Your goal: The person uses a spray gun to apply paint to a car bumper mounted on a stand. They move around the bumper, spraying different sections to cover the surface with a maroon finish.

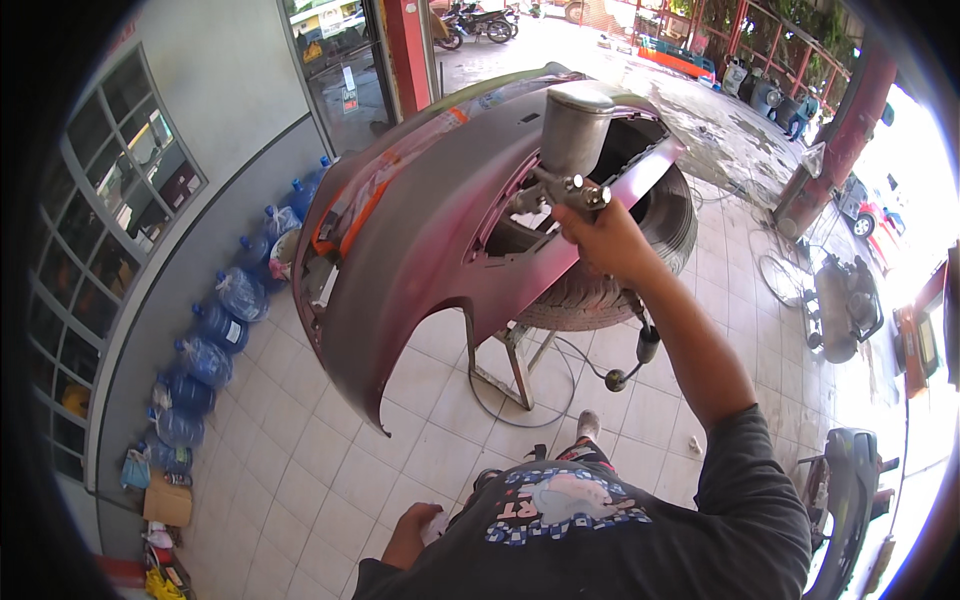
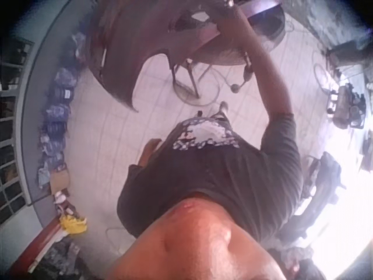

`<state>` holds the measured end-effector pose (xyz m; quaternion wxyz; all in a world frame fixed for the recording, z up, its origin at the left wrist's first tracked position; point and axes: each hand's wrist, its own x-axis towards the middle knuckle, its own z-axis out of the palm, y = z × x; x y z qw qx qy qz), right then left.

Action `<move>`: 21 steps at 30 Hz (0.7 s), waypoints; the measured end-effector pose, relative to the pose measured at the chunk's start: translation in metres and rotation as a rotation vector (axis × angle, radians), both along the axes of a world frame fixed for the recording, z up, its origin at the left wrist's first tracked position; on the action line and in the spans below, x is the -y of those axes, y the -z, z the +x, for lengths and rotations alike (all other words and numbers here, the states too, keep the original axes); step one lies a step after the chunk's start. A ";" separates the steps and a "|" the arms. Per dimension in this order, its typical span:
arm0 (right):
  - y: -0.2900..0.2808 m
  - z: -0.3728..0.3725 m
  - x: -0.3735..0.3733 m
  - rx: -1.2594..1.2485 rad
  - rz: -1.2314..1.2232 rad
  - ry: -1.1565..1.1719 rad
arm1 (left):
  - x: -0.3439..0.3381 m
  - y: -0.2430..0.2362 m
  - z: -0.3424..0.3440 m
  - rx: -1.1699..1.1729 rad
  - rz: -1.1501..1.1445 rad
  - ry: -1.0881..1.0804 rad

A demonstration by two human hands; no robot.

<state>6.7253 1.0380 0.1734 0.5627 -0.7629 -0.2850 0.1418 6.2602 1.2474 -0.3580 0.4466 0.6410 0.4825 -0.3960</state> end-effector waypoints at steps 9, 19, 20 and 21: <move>-0.018 0.164 0.051 0.005 0.063 0.145 | 0.038 -0.009 0.073 -0.027 -0.030 -0.097; -0.043 0.360 0.119 0.126 -0.010 0.214 | 0.118 -0.016 0.202 0.064 0.012 -0.099; -0.044 0.380 0.127 0.134 -0.028 0.228 | 0.126 -0.016 0.212 0.072 0.008 -0.120; -0.043 0.397 0.134 0.135 0.023 0.218 | 0.132 -0.018 0.217 0.085 -0.048 -0.227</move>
